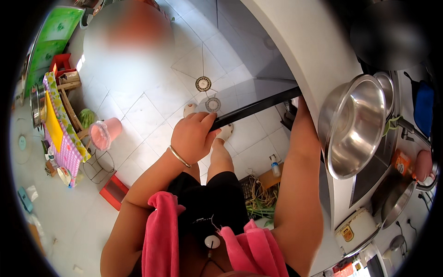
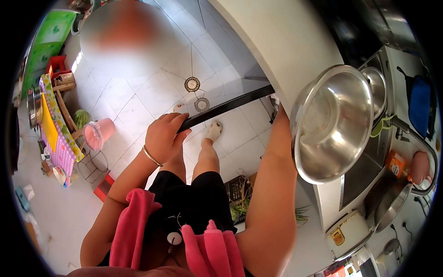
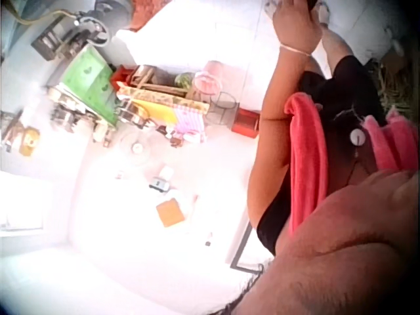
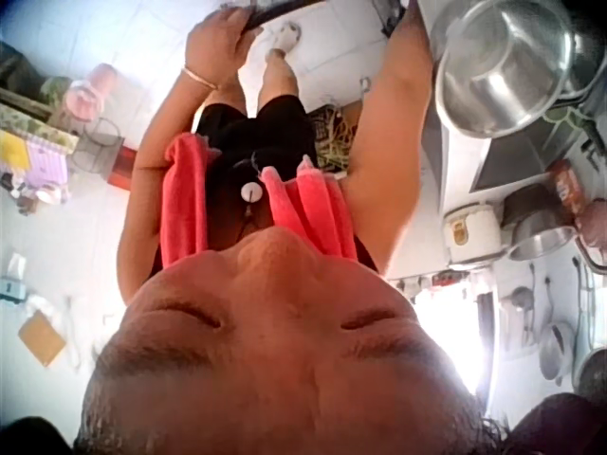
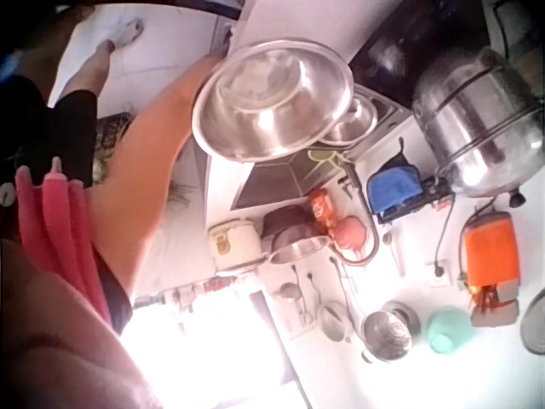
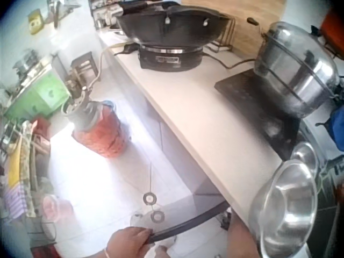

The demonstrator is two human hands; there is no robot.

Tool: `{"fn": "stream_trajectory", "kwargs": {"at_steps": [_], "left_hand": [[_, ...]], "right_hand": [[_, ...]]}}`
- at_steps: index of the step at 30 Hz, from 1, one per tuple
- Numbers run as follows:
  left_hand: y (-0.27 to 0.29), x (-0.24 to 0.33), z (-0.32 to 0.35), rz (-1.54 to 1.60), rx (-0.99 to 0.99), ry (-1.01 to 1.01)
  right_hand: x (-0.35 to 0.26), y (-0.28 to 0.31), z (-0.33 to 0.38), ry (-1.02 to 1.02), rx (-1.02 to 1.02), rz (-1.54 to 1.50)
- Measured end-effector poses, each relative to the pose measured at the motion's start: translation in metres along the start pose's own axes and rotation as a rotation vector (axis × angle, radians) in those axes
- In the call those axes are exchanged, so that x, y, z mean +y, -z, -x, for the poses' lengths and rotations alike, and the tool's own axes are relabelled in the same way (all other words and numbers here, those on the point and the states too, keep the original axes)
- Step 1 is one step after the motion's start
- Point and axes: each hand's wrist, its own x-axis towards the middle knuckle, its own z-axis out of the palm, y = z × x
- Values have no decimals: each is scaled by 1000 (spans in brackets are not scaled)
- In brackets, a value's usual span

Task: The person prepares a plastic bag by lining a metal bowl, then uses a ladle to scoop cooked meat from a wok into the bag. After filling the bag, they tie it shut, walk outside, and place the bag into the front basket of a scooter.

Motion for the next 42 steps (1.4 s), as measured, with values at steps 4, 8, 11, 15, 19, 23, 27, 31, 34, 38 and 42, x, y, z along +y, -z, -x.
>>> {"fn": "stream_trajectory", "kwargs": {"at_steps": [4, 8, 11, 15, 19, 23, 27, 31, 34, 38, 42], "left_hand": [[3, 3, -2, 15, -31, 18], [-1, 10, 1, 64, -21, 37], [-3, 19, 9, 203, -6, 171], [-15, 27, 18, 121, -11, 98], [-25, 39, 14, 105, -240, 13], [-60, 60, 21, 191, -426, -59], [-115, 103, 31, 458, -527, 47], [-192, 115, 29, 931, -605, 59], [-216, 165, 3, 879, -697, 61], [-269, 200, -32, 888, -586, -76], [-296, 221, -63, 593, -606, -58]], "right_hand": [[8, -3, -6, 1, -27, 75], [-3, 4, 27, 64, -30, 154], [-15, 27, 69, 103, -33, 197], [-16, 64, 96, 74, -60, 200], [-4, 128, 144, -101, -160, 176], [10, 194, 207, -480, -208, -202], [52, 237, 252, -854, 33, -732], [69, 290, 294, -951, 239, -622], [74, 349, 348, -1066, 455, -512], [79, 406, 416, -1126, 452, -432], [46, 409, 418, -1114, 331, -749]]}}
